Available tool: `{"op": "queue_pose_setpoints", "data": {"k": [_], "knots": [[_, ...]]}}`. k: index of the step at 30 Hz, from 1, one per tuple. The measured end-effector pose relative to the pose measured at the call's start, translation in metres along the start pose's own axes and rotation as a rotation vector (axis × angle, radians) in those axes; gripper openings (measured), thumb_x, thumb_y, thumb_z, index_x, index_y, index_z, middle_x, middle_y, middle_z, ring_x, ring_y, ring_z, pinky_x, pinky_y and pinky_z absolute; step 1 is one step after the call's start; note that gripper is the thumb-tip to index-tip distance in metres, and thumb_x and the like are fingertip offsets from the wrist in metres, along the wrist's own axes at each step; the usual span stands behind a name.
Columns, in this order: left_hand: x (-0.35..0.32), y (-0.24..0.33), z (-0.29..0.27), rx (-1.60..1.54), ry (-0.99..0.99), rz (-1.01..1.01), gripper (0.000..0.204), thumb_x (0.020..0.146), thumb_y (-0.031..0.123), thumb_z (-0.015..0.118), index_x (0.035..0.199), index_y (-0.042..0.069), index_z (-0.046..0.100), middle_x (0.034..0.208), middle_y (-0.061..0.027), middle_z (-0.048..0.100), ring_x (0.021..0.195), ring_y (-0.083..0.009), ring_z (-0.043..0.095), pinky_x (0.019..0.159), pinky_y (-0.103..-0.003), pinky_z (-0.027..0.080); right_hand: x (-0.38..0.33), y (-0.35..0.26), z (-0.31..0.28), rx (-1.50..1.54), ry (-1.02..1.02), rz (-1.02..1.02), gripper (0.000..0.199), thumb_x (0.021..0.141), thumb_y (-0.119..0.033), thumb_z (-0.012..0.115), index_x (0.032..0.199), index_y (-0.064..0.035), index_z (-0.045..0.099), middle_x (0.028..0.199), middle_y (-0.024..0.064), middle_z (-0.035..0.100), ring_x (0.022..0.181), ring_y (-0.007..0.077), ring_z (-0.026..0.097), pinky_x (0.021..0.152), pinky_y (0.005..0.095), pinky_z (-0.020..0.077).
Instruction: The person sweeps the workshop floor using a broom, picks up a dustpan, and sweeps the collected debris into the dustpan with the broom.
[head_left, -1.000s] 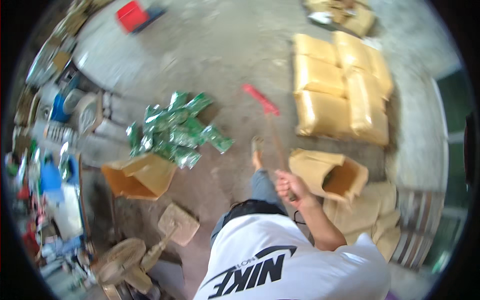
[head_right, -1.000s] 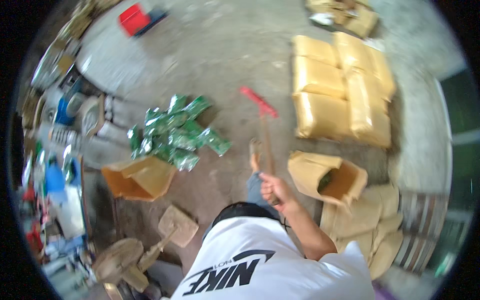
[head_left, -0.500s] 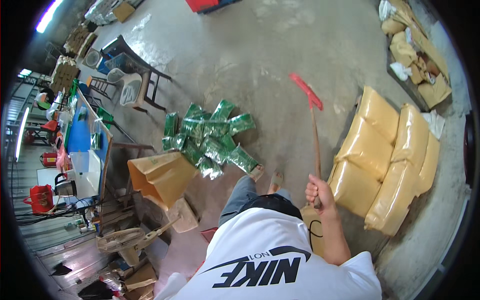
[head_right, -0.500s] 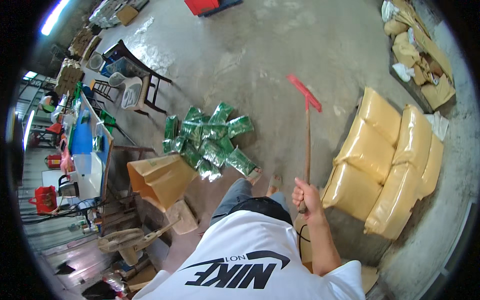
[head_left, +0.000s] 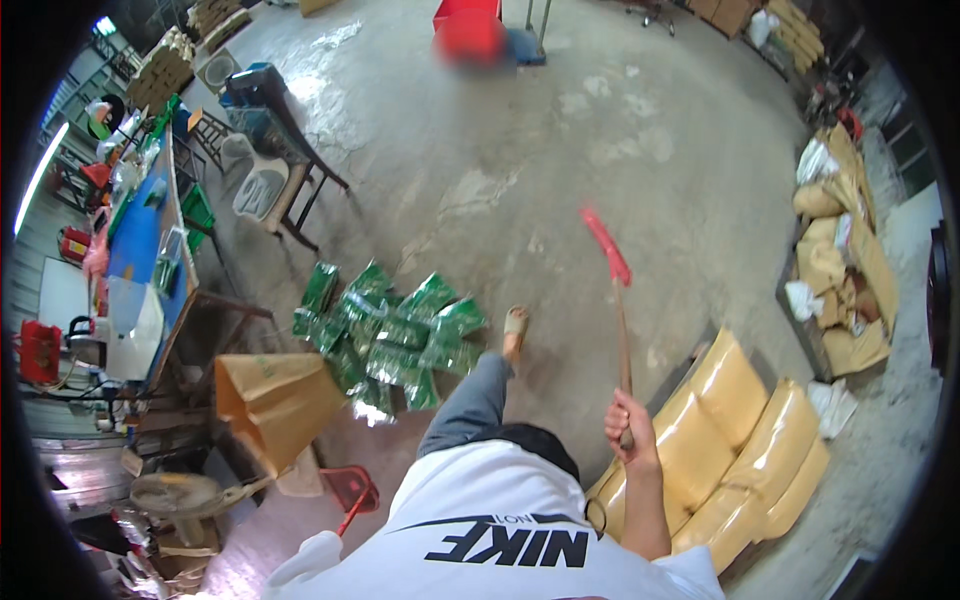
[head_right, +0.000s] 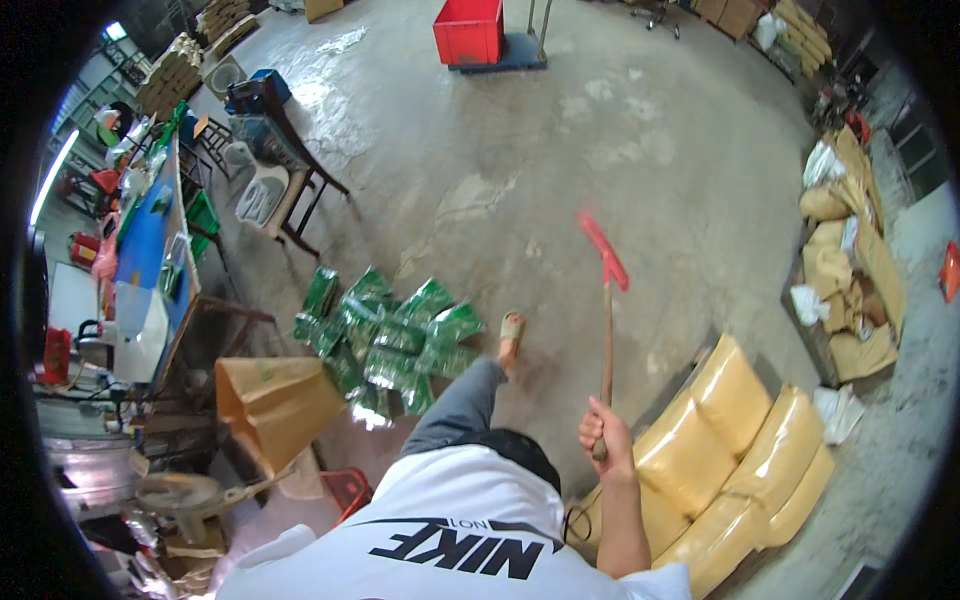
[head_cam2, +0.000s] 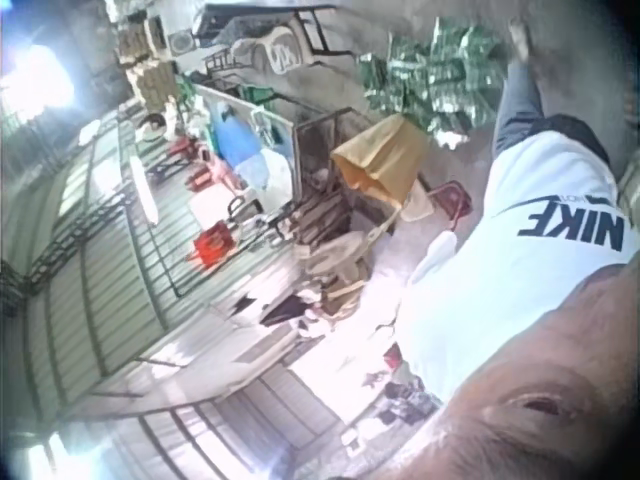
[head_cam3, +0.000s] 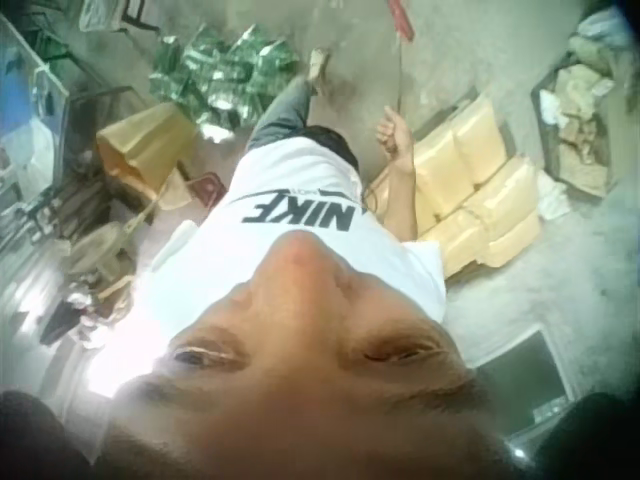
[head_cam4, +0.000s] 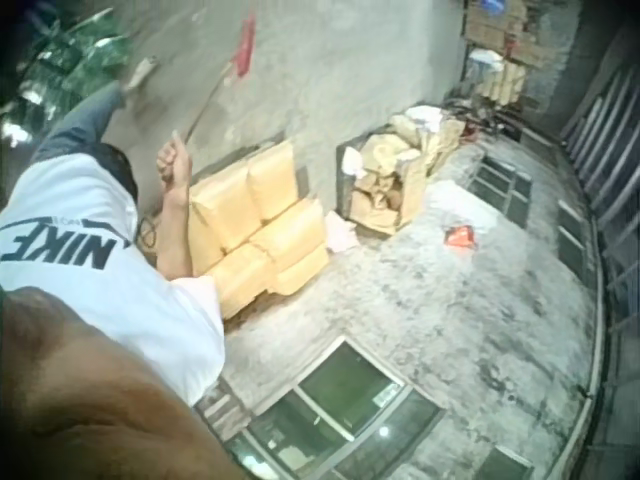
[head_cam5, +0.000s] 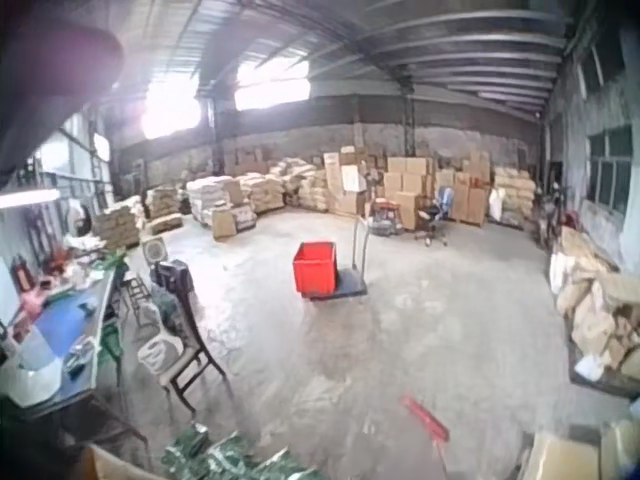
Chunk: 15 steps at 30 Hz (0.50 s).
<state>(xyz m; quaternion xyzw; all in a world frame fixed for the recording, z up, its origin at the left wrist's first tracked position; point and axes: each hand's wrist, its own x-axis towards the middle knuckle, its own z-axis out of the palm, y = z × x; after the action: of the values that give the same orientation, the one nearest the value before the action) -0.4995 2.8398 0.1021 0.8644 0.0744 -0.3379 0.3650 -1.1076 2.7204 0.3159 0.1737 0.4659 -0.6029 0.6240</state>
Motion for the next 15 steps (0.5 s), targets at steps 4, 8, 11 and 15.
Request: {"op": "queue_pose_setpoints", "data": {"k": [4,8,11,15], "knots": [[-0.048,0.024,0.170,-0.084,-0.004,-0.106,0.010,0.075,0.003,0.057,0.080,-0.005,0.053,0.076,-0.0103,0.053,0.060,-0.0184,0.051,0.048,-0.028,0.046,0.073,-0.071,0.046,-0.073,0.008,0.080,0.022,0.088,-0.022,0.052,0.069,-0.0144,0.043,0.050,-0.0071,0.034,0.039,0.0033,0.035,0.034,0.0183,0.0319],[-0.105,0.067,0.215,-0.133,0.113,-0.168,0.010,0.075,0.004,0.057,0.080,-0.005,0.053,0.075,-0.0103,0.052,0.060,-0.0187,0.051,0.048,-0.029,0.046,0.133,-0.149,0.113,-0.069,0.055,0.106,0.021,0.089,-0.024,0.050,0.071,-0.0132,0.047,0.049,-0.0075,0.035,0.038,0.0033,0.035,0.034,0.0183,0.0322],[-0.121,0.127,0.275,-0.240,0.190,-0.166,0.011,0.075,0.005,0.056,0.080,-0.004,0.053,0.075,-0.0104,0.052,0.060,-0.0189,0.051,0.047,-0.029,0.046,0.193,-0.207,0.167,-0.017,-0.007,0.148,0.022,0.089,-0.023,0.051,0.069,-0.0140,0.045,0.049,-0.0071,0.036,0.038,0.0035,0.036,0.034,0.0187,0.0332],[-0.149,0.195,0.356,-0.384,0.284,-0.174,0.011,0.075,0.005,0.056,0.080,-0.004,0.053,0.075,-0.0104,0.052,0.059,-0.0192,0.051,0.047,-0.029,0.046,0.273,-0.262,0.227,-0.025,0.008,0.159,0.022,0.088,-0.023,0.053,0.069,-0.0149,0.044,0.049,-0.0068,0.036,0.038,0.0035,0.037,0.035,0.0190,0.0337]]}}
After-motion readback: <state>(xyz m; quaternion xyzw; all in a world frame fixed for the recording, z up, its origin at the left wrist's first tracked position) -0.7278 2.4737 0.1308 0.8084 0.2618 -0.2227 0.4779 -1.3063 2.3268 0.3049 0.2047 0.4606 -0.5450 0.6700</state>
